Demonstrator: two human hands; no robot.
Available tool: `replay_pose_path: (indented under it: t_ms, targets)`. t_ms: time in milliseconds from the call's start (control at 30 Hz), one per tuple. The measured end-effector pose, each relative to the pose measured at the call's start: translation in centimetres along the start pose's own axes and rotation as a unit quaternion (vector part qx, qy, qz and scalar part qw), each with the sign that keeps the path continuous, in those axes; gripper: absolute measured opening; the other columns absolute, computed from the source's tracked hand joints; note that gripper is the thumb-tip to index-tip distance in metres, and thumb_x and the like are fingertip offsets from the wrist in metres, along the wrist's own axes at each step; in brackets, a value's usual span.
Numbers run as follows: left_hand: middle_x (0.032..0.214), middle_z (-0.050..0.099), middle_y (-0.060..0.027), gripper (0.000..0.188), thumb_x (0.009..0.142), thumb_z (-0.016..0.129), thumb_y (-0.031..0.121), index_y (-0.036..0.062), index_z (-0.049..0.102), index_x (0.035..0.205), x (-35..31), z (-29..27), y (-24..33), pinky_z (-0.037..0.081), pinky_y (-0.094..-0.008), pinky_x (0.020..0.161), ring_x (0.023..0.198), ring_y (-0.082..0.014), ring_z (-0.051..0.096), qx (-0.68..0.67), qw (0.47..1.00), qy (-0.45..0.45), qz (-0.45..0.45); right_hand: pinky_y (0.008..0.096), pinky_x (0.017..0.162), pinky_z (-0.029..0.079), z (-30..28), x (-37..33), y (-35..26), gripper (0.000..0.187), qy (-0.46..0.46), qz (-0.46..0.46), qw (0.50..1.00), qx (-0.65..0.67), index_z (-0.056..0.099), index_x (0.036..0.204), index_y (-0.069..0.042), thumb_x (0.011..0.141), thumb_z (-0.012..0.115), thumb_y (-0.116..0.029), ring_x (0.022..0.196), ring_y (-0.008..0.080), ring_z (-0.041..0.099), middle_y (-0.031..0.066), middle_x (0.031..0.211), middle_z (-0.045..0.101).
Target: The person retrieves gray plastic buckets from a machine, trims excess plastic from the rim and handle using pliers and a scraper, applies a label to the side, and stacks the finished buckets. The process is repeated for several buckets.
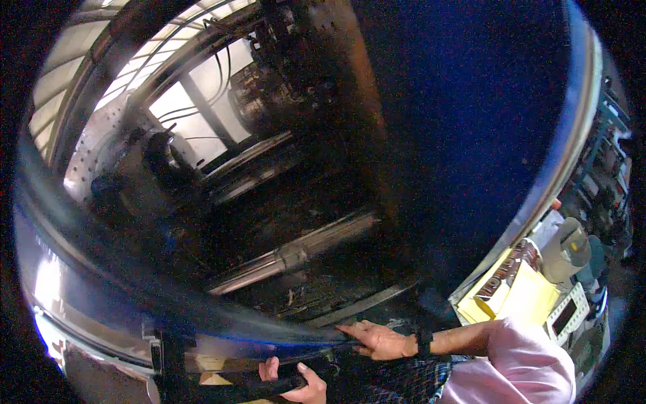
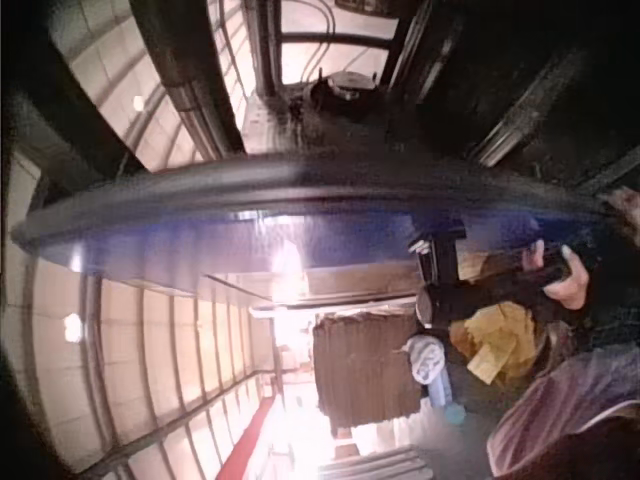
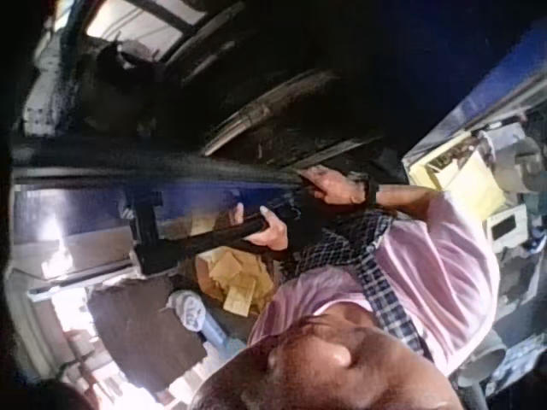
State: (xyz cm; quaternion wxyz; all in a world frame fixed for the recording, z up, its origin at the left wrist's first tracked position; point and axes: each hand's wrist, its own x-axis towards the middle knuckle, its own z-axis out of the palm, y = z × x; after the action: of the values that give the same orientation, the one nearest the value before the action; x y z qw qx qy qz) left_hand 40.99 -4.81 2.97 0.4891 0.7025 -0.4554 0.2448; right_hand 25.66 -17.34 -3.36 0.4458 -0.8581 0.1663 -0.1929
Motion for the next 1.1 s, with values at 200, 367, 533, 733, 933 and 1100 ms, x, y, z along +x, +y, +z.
replay_pose_path:
  t_ms: [200, 367, 533, 733, 933, 1100]
  targets:
    - [0.106, 0.055, -0.0198, 0.044, 0.074, 0.064, 0.012, -0.0045, 0.052, 0.112, -0.3, 0.4, -2.3, 0.038, -0.043, 0.093, 0.099, -0.033, 0.052, 0.016, 0.999, 0.028, 0.001, 0.0447, 0.091, 0.044, 0.6, 1.8, 0.4, 0.078, -0.071, -0.032, 0.995, -0.065, 0.021, 0.138, 0.003, 0.074, 0.062, -0.014, 0.108, 0.0418, 0.046, 0.0243, 0.118, 0.047]
    - [0.106, 0.059, -0.017, 0.034, 0.085, 0.061, 0.022, -0.0045, 0.059, 0.106, -1.3, -1.4, -5.8, 0.044, -0.0435, 0.088, 0.093, -0.0334, 0.058, 0.168, 0.985, 0.048, -0.003, 0.0441, 0.098, 0.038, 2.1, 3.9, 2.8, 0.071, -0.144, -0.096, 0.981, 0.084, 0.016, 0.143, -0.007, 0.086, 0.056, -0.014, 0.119, 0.0399, 0.039, 0.0235, 0.131, 0.039]
    - [0.104, 0.06, -0.0162, 0.029, 0.092, 0.051, 0.021, -0.0043, 0.061, 0.102, -0.6, -2.9, -11.1, 0.046, -0.0434, 0.084, 0.093, -0.0331, 0.057, 0.305, 0.949, 0.062, 0.046, 0.04, 0.096, 0.041, 1.7, 8.7, 7.8, 0.038, -0.13, -0.051, 0.976, 0.168, 0.048, 0.127, -0.01, 0.089, 0.054, -0.014, 0.115, 0.0276, 0.049, 0.0108, 0.125, 0.051]
    - [0.104, 0.06, -0.016, 0.029, 0.092, 0.051, 0.021, -0.0041, 0.061, 0.102, 3.7, -4.4, -18.1, 0.046, -0.0427, 0.083, 0.092, -0.0324, 0.057, 0.312, 0.934, 0.133, -0.111, 0.0333, 0.084, 0.048, -9.2, 18.8, 12.2, 0.023, 0.01, 0.134, 0.949, 0.285, 0.06, 0.109, -0.007, 0.088, 0.057, -0.014, 0.097, 0.0199, 0.059, 0.0048, 0.109, 0.062]
    - [0.104, 0.06, -0.0158, 0.029, 0.092, 0.051, 0.021, -0.004, 0.06, 0.103, 8.2, -5.9, -26.8, 0.046, -0.0419, 0.082, 0.091, -0.0317, 0.057, 0.325, 0.896, 0.182, -0.242, 0.0375, 0.083, 0.048, -20.7, 36.8, 13.0, 0.02, 0.2, -0.033, 0.979, -0.021, 0.062, 0.101, -0.006, 0.081, 0.058, -0.006, 0.093, 0.0247, 0.059, 0.0088, 0.101, 0.063]
    - [0.104, 0.061, -0.0156, 0.029, 0.092, 0.051, 0.021, -0.0039, 0.06, 0.103, 9.9, -7.9, -33.1, 0.046, -0.0413, 0.081, 0.09, -0.0311, 0.057, 0.329, 0.861, 0.201, -0.331, 0.0458, 0.094, 0.038, -27.5, 54.8, 11.1, 0.018, 0.164, -0.245, 0.758, -0.582, 0.064, 0.094, -0.01, 0.079, 0.054, -0.01, 0.098, 0.0278, 0.055, 0.0114, 0.09, 0.062]
